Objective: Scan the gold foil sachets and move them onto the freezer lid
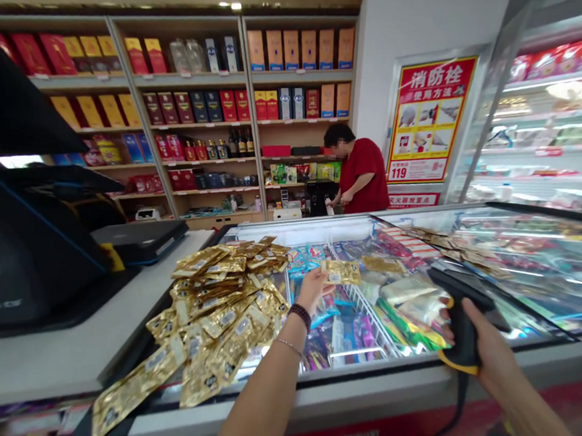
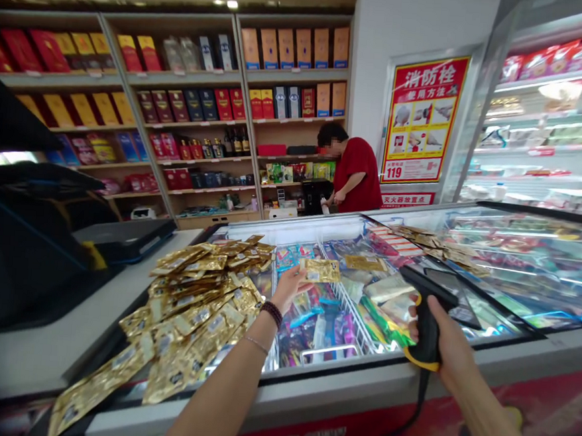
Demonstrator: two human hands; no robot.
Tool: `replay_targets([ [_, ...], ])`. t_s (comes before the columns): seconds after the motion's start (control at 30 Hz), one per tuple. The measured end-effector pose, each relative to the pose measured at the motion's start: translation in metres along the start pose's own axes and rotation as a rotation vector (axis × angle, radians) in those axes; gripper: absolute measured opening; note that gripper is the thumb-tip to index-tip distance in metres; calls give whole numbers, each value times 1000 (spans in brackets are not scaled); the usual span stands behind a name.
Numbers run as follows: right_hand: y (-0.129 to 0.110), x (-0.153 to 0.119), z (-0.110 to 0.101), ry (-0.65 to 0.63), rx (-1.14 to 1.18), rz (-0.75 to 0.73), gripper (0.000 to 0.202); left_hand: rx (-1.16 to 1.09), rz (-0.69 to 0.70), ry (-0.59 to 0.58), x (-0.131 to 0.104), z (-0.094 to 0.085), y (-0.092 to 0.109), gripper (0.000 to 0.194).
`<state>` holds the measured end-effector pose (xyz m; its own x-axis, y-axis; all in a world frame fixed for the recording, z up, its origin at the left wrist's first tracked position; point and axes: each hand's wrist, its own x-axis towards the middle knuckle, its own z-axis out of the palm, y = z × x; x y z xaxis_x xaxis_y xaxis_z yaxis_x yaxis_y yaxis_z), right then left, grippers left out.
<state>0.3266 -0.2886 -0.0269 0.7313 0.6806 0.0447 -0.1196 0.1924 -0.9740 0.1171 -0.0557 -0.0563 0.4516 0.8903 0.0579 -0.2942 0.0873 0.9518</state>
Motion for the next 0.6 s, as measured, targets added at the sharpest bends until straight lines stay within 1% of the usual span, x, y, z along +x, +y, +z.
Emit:
replay_targets([
  [0.1,3,-15,28,-106,-20,75,56,-109,-3,-15,-5,-9,7,16],
  [0.2,0,-33,56,-194,-186,-15,56,-206,36,-29,-7,-10,16,17],
  [0.3,-7,-48,76,-259,-312,-74,58,-279,74,-35,-9,-8,24,15],
  [0.37,-12,-57,85,-282,-383,-89,57,-292,83,-47,-10,-7,28,16],
  [0.43,-16,-65,92,-272,-440,-126,54,-293,78,-52,-12,-7,31,14],
  [0.6,-17,-74,99,-264,-543,-181,48,-290,74,-32,-17,-5,36,10],
])
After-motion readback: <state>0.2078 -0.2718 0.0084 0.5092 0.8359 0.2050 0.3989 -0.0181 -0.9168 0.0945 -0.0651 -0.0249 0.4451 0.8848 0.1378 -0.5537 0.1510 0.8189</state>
